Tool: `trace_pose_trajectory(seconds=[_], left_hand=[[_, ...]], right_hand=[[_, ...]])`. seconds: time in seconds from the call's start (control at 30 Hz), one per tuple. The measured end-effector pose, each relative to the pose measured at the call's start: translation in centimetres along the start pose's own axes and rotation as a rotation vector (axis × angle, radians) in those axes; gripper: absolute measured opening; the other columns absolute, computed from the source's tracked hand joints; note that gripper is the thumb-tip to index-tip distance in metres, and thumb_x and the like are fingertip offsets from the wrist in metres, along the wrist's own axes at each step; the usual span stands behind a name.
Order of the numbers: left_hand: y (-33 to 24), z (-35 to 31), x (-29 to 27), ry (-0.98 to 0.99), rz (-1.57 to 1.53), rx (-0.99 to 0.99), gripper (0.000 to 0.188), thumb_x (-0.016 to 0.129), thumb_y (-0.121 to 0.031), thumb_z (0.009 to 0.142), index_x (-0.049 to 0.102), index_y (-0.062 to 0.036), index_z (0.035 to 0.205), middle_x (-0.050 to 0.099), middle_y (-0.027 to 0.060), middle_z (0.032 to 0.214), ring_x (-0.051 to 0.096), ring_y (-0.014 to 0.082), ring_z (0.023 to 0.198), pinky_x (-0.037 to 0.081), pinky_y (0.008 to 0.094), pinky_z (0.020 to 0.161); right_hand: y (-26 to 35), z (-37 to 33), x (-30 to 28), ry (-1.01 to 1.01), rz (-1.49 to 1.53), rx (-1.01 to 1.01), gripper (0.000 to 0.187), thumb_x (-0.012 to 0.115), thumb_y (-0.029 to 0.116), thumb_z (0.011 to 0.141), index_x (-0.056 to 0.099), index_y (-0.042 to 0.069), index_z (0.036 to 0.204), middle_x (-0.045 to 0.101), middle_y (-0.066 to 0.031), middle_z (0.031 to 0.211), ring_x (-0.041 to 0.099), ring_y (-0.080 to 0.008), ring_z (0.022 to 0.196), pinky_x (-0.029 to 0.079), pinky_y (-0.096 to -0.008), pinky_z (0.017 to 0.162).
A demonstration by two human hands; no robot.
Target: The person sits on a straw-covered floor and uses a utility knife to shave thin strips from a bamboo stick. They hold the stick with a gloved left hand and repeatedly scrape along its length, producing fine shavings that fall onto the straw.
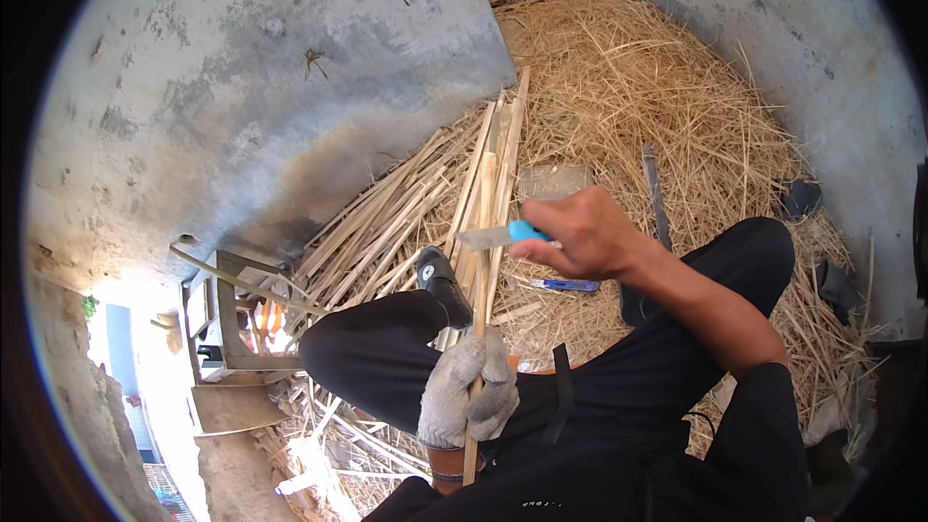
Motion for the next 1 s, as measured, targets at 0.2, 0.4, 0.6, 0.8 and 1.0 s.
trace_pose_trajectory(seconds=[0.2,0.4,0.6,0.8,1.0], left_hand=[[1.3,-0.5,1.0,0.058,-0.028,-0.081,0.03,0.05,-0.031,0.103,0.05,-0.0064,0.086,0.034,-0.0036,0.043,0.027,0.007,0.026,0.023,0.023,0.026],[1.0,0.6,-0.5,-0.1,0.052,-0.108,0.028,0.048,-0.026,0.104,0.046,-0.0085,0.082,0.032,-0.0044,0.043,0.028,0.0075,0.026,0.022,0.0236,0.025],[1.3,-1.7,1.5,0.148,0.053,-0.024,0.029,0.038,-0.026,0.108,0.043,-0.0065,0.088,0.034,-0.0054,0.044,0.032,0.0069,0.027,0.026,0.0238,0.026],[-1.1,-1.4,-2.3,-0.04,0.117,0.058,0.031,0.046,-0.032,0.106,0.046,-0.006,0.09,0.035,-0.0035,0.045,0.033,0.0081,0.029,0.026,0.0238,0.027],[-0.4,-1.3,-1.9,-0.206,0.224,0.0,0.027,0.054,-0.024,0.1,0.05,-0.0039,0.083,0.04,0.0016,0.046,0.034,0.0095,0.031,0.025,0.0241,0.03]], right_hand=[[0.4,-0.8,1.4,0.069,-0.024,-0.001,0.044,0.056,0.048,0.098,0.052,0.007,0.08,0.053,-0.0109,0.053,0.054,-0.0338,0.045,0.04,-0.0434,0.043],[-1.4,-0.8,2.0,0.015,-0.197,0.012,0.046,0.054,0.05,0.098,0.051,0.008,0.078,0.054,-0.0092,0.053,0.054,-0.0293,0.043,0.041,-0.0412,0.041],[-13.0,-0.7,-0.8,-0.225,-0.808,0.242,0.048,0.044,0.047,0.104,0.058,0.008,0.08,0.053,-0.0076,0.051,0.053,-0.0238,0.039,0.037,-0.0382,0.035],[-10.0,0.2,-6.7,-0.255,-0.228,0.434,0.043,0.047,0.043,0.104,0.058,0.009,0.081,0.047,-0.0035,0.048,0.045,-0.0188,0.038,0.035,-0.035,0.037],[0.9,-1.0,1.0,0.007,-0.017,-0.083,0.044,0.059,0.047,0.098,0.054,0.009,0.077,0.05,-0.0077,0.048,0.049,-0.0279,0.038,0.037,-0.0409,0.04]])
Point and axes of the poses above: each hand's wrist, its own z-axis towards the middle knuckle, its own x-axis out of the palm, y = z × x, the point moved 10 cm from there along z, towards the middle knuckle
